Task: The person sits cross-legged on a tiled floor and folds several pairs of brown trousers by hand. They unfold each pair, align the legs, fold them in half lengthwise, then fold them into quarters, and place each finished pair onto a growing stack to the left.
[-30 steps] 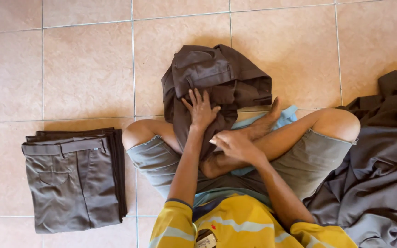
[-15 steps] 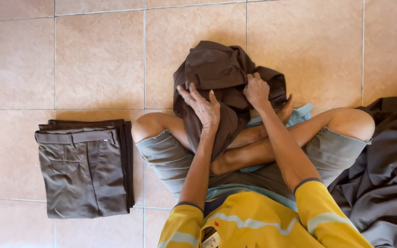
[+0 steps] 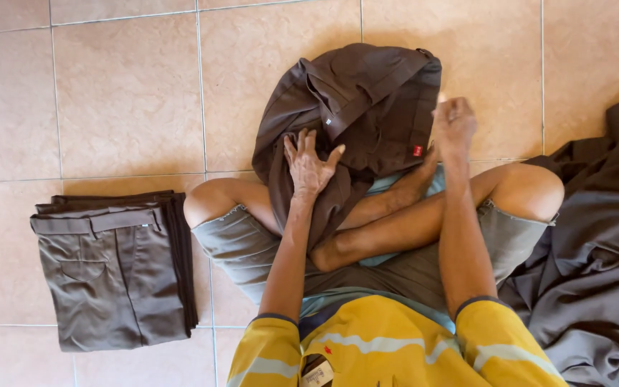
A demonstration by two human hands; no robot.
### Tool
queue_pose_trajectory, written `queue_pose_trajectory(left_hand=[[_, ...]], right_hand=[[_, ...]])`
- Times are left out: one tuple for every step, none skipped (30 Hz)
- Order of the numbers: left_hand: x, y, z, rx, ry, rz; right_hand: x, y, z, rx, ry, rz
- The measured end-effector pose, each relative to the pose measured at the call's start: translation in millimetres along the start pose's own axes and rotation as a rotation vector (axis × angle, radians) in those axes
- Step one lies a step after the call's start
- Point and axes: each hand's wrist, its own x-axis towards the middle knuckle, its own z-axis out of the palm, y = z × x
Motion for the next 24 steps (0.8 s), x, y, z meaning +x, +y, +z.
queue_pose_trajectory(left_hand=[[0, 4, 2, 0.004, -0.005, -0.001], [-2, 4, 1, 0.112, -0.136, 0.016], [-4, 5, -1, 0.221, -0.268, 0.033], [-5, 1, 1, 0.234, -0.276, 0.039], [-7, -3, 2, 0.294, -0.334, 0.067], [-4, -4, 5, 0.347, -0.38, 0.093], [8, -15, 4, 0.351, -0.376, 0.097], [15, -27, 4, 0.41, -0.477, 0.114], [22, -40, 5, 0.468, -0.578, 0.131], [37, -67, 6, 0.469, -0.577, 0.13], [52, -94, 8, 0.568, -0.517, 0.154], [66, -121, 9, 0.668, -0.457, 0.179], [76, -139, -6, 0.671, -0.459, 0.179], [87, -157, -20, 0.702, -0.17, 0.275], [100, -174, -35, 0.721, 0.122, 0.368], [108, -178, -53, 0.718, 0.119, 0.374], [118, -182, -70, 0.836, 0.001, 0.241], [128, -185, -87, 0.948, -0.116, 0.103], [131, -181, -94, 0.945, -0.117, 0.11], [135, -177, -101, 0.982, -0.214, 0.011], [140, -174, -109, 1.017, -0.31, -0.088], [142, -149, -108, 1.017, -0.315, -0.091], [144, -125, -107, 0.878, -0.334, -0.064], [147, -101, -108, 0.738, -0.347, -0.042]], right_hand=[[-11, -41, -4, 0.0, -0.003, 0.006], [-26, -83, -6, 0.031, -0.213, -0.175], [-40, -125, -10, 0.065, -0.419, -0.359], [-53, -130, 2, 0.075, -0.414, -0.346], [-67, -137, 14, -0.067, -0.625, -0.411], [-73, -144, 25, -0.216, -0.833, -0.488], [-74, -126, 40, -0.212, -0.826, -0.489], [-79, -105, 53, -0.275, -0.833, -0.536], [-84, -84, 67, -0.339, -0.839, -0.584], [-78, -87, 65, -0.338, -0.84, -0.585], [-71, -90, 62, -0.206, -0.766, -0.469], [-67, -93, 60, -0.074, -0.69, -0.351], [-55, -112, 33, -0.071, -0.69, -0.35], [-43, -130, 6, -0.026, -0.614, 0.128], [-30, -148, -21, 0.023, -0.518, 0.603], [-30, -111, -2, 0.023, -0.512, 0.608], [-29, -74, 18, 0.272, -0.457, 0.508], [-28, -37, 36, 0.515, -0.395, 0.398], [-35, -49, 36, 0.513, -0.388, 0.4], [-40, -61, 36, 0.439, -0.511, 0.385], [-46, -74, 37, 0.363, -0.633, 0.369], [-47, -81, 35, 0.361, -0.636, 0.373], [-47, -89, 34, 0.384, -0.674, 0.325], [-46, -98, 34, 0.408, -0.712, 0.272]])
